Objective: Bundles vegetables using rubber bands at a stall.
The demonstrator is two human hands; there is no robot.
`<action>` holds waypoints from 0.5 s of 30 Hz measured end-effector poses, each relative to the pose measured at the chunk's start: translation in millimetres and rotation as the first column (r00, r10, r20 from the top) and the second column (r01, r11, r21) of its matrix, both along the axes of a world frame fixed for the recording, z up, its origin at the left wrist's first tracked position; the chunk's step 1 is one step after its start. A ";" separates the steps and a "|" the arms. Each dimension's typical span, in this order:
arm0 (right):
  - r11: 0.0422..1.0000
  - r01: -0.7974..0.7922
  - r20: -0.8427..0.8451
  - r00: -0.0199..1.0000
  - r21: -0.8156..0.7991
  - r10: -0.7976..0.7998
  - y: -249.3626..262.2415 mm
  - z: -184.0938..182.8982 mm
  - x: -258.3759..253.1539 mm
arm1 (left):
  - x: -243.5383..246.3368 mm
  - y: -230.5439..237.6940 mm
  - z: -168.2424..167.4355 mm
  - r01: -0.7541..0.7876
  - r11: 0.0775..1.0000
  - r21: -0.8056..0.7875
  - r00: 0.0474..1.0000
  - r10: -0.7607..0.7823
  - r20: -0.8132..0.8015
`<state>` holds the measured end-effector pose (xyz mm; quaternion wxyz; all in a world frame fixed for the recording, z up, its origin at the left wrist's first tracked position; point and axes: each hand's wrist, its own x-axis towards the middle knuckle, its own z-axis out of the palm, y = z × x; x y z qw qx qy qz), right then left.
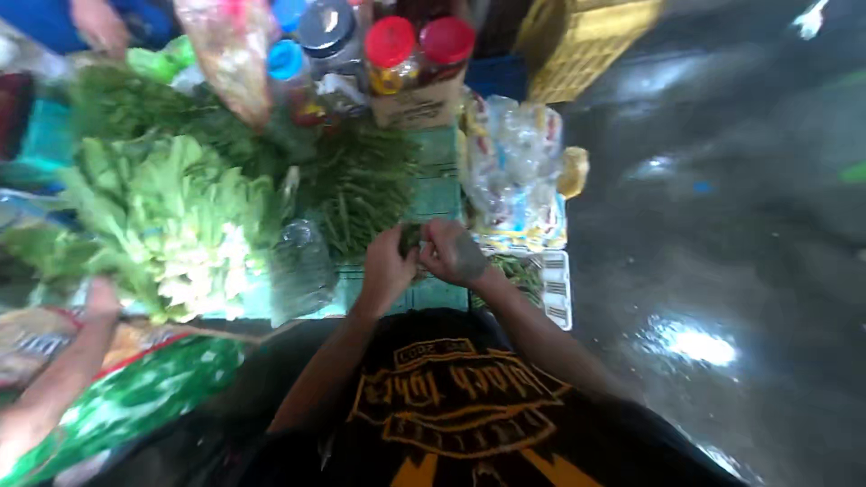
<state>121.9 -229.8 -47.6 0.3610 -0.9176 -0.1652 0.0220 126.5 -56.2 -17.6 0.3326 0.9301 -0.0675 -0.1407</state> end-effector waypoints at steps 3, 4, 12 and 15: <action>0.998 -0.016 0.168 0.985 -0.058 0.025 -8.2 -12.4 -7.3 | 1.1 -3.5 -2.7 -0.026 0.999 -0.035 0.998 0.024 -0.057; 0.999 -0.001 0.184 0.983 -0.041 0.008 -10.5 -15.3 -10.0 | -0.2 -4.6 -2.6 -0.037 0.998 -0.048 0.997 0.034 -0.073; 0.849 0.246 -0.025 0.964 0.467 -0.266 -55.9 15.9 -10.6 | 5.4 2.7 -9.1 0.012 0.966 -0.258 0.982 -0.060 -0.177; 0.914 0.171 0.023 0.981 0.367 -0.193 -47.0 31.0 -9.8 | 2.6 -3.1 -7.0 0.169 0.944 -0.283 0.967 -0.214 -0.136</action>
